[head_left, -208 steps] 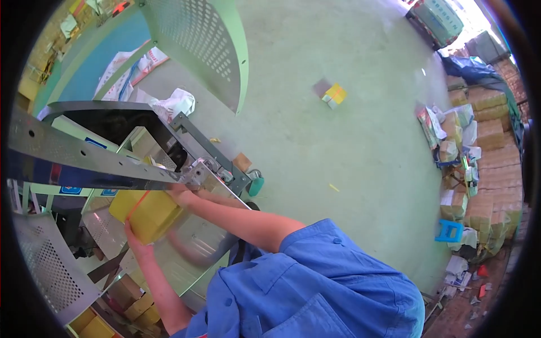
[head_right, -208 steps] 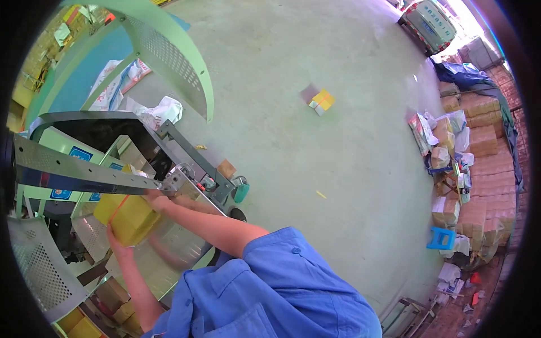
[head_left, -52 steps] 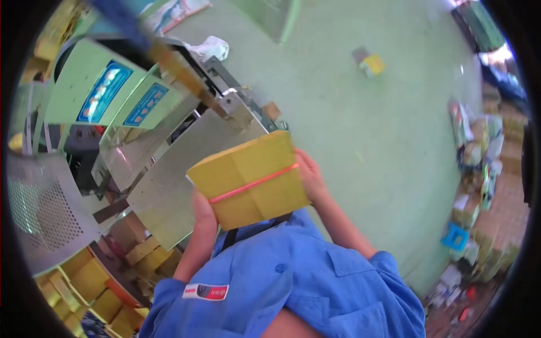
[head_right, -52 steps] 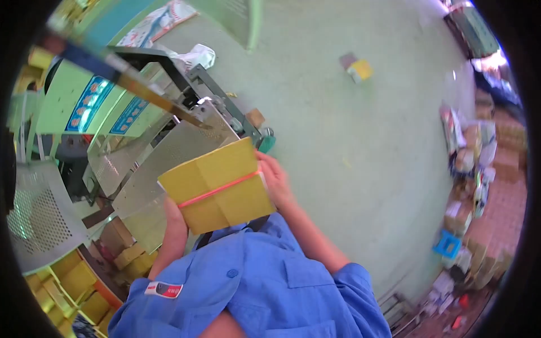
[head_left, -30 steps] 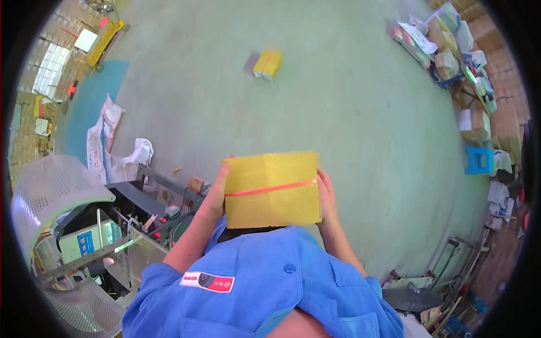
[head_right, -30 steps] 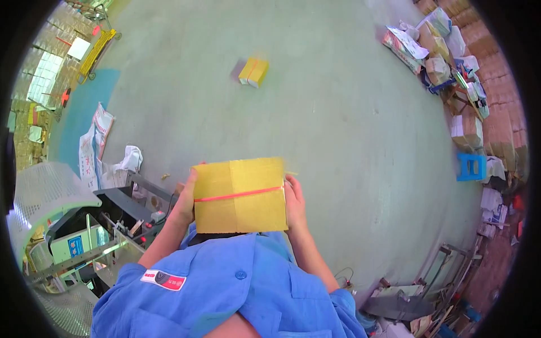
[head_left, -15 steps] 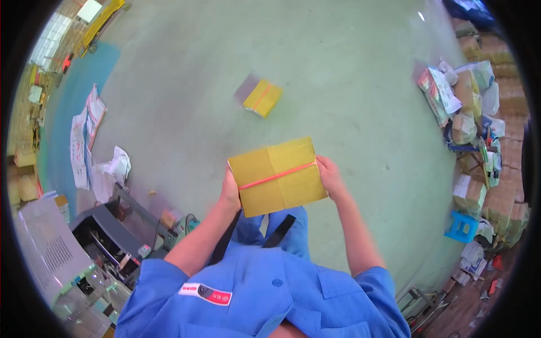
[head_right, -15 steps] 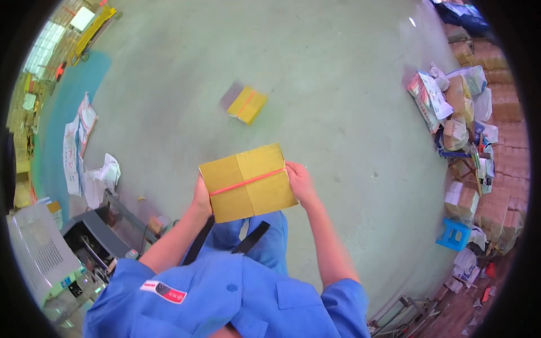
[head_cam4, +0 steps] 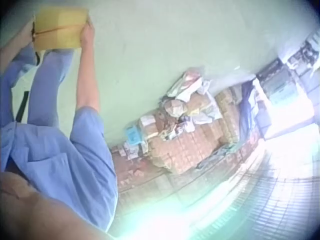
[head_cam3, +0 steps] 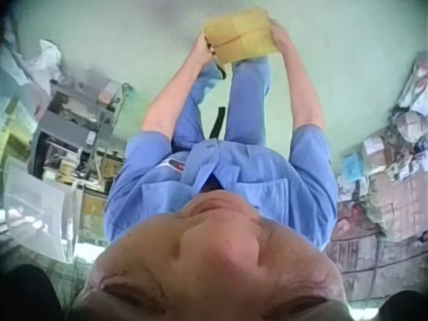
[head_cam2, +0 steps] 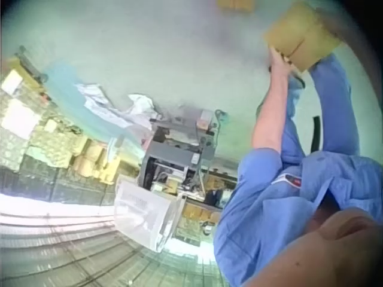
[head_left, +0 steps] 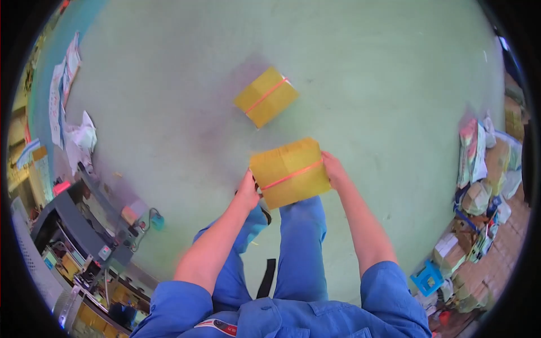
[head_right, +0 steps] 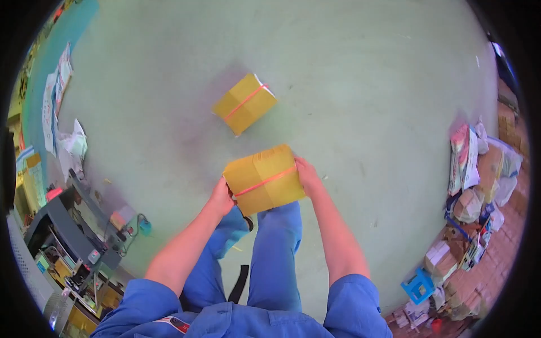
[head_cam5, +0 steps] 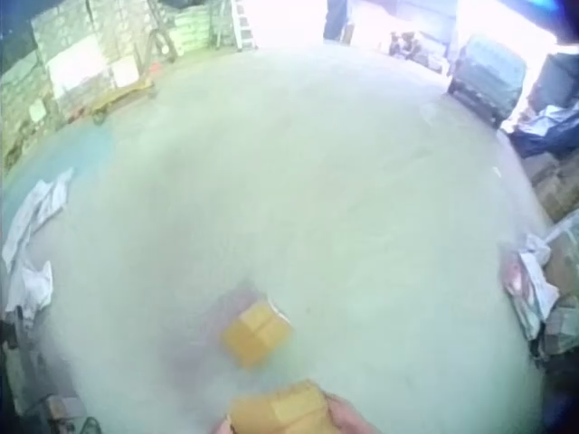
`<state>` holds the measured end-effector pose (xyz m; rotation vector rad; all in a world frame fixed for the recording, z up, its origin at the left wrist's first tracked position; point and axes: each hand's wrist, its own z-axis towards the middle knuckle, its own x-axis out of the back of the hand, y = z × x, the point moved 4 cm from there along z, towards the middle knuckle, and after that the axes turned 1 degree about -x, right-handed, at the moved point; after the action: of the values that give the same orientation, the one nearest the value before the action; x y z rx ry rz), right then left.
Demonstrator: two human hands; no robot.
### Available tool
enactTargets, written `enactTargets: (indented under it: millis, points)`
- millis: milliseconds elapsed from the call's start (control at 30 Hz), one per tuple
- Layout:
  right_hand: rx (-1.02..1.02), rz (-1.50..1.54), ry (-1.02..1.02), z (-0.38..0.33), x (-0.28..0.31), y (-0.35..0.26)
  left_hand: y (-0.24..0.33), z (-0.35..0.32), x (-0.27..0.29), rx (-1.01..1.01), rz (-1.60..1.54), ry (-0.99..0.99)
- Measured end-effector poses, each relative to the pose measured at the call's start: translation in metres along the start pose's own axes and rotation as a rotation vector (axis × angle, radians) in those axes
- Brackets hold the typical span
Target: The recorder weighs stacks of yellow paper, inserts labels, and uses a banding machine to secure the bundles.
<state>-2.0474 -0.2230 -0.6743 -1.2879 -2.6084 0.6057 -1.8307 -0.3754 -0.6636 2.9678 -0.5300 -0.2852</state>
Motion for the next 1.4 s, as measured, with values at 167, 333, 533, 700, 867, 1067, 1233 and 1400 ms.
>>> enactTargets:
  millis: [167, 333, 533, 700, 867, 1067, 1233, 1400]
  points:
    - [0.089, -0.238, -0.119, 0.146, 0.014, -0.016, 0.006, 0.114, -0.027, -0.001, -0.186, -0.017]
    - [0.236, -0.418, -0.062, 0.252, 0.018, -0.052, 0.029, 0.181, -0.06, -0.052, -0.383, 0.038]
    - [0.52, -0.734, 0.13, 0.227, 0.004, -0.066, 0.032, 0.175, -0.043, -0.234, -0.351, -0.024]
    - [0.603, -0.76, 0.243, 0.093, 0.02, -0.017, 0.05, 0.077, 0.033, -0.36, -0.072, 0.064]
    - [0.258, -0.594, 0.05, -0.121, -0.001, 0.106, -0.061, -0.08, 0.32, -0.328, 0.68, 0.629]
    - [0.038, -1.391, -0.26, -0.215, 0.044, 0.183, -0.315, -0.403, 0.439, 0.206, 0.241, 0.779]
    - [0.61, -1.849, -0.728, -0.174, -0.154, 0.07, -0.472, -0.484, 0.375, 0.094, -0.087, 1.039]
    - [1.119, -2.233, -1.147, -0.236, -0.359, 0.075, -0.613, -0.457, 0.194, -0.033, 0.663, 1.095]
